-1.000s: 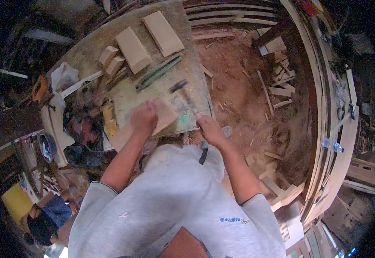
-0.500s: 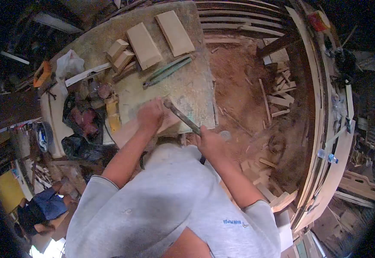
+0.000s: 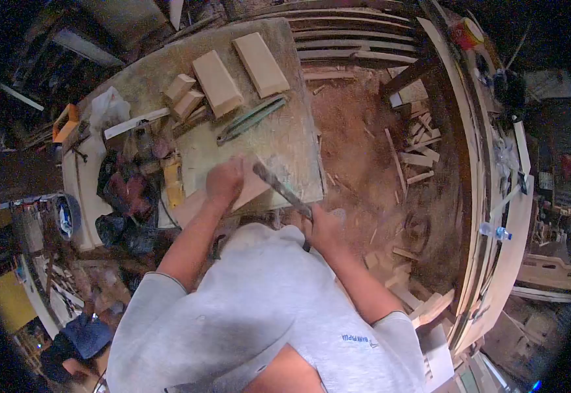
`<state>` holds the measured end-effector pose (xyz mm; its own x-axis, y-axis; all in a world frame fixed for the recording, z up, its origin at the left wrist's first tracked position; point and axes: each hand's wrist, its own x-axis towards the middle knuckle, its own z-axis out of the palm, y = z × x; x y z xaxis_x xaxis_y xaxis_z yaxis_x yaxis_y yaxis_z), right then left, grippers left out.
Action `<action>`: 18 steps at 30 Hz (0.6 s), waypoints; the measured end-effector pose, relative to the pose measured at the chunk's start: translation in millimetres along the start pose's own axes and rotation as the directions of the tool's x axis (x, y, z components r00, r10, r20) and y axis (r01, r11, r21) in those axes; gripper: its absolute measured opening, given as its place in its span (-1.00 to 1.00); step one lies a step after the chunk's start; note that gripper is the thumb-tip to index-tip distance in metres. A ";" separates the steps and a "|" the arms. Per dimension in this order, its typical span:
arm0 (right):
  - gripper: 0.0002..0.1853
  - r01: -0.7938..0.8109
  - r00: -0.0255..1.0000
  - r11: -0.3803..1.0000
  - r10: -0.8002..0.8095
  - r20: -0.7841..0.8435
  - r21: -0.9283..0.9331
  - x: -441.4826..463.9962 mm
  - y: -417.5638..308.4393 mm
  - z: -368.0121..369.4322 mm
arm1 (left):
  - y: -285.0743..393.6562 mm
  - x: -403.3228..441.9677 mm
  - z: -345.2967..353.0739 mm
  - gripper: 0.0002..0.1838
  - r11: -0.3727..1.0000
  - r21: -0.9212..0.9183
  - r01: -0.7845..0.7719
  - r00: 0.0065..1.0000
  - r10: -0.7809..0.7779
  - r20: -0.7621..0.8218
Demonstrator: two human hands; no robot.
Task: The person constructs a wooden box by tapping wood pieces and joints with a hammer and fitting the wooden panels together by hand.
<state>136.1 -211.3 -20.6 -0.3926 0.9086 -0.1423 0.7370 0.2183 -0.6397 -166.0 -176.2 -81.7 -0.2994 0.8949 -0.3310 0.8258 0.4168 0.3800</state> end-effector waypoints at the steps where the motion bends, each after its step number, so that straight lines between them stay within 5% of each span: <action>1: -0.66 -0.079 0.993 0.995 0.084 0.082 -0.068 -3.3 -2.3 -0.8 | 0.7 2.8 0.1 -0.35 1.000 0.011 -0.002 1.000 0.002 0.014; 3: -0.65 -0.212 0.943 0.953 0.258 0.210 -0.219 -5.0 -12.5 -5.9 | -0.9 9.4 4.5 -0.32 0.999 0.011 -0.041 0.999 0.041 0.021; 5: -0.64 -0.190 0.963 0.951 0.229 0.144 -0.244 2.2 -7.8 -2.2 | -19.1 20.9 17.9 -0.27 0.995 -0.013 -0.103 0.995 0.103 0.006; 8: -0.62 -0.257 0.966 0.959 0.257 -0.019 -0.123 -7.3 3.1 3.7 | -29.1 8.4 -35.4 -0.25 0.995 0.095 -0.045 0.962 0.017 0.274; 11: -0.58 -0.303 0.945 0.952 0.295 -0.139 -0.037 -25.4 27.6 10.6 | -64.4 -8.0 -35.7 -0.23 0.949 -0.268 -0.165 0.923 0.245 0.298; 14: -0.55 -0.331 0.927 0.944 0.328 -0.180 0.015 -32.8 49.2 9.8 | -32.3 -34.6 -32.3 -0.36 0.940 0.101 -0.325 0.936 0.304 0.179; 18: -0.53 -0.412 0.901 0.911 0.412 -0.137 0.031 -42.2 52.8 11.8 | -9.4 -57.8 11.3 -0.47 0.893 0.029 -0.449 0.890 0.450 -0.069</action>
<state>185.1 -242.3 -57.2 0.0253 0.9572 -0.2885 0.8157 -0.1866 -0.5476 -151.1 -233.7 -75.9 0.0726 0.9953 -0.0642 0.8856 -0.0347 0.4632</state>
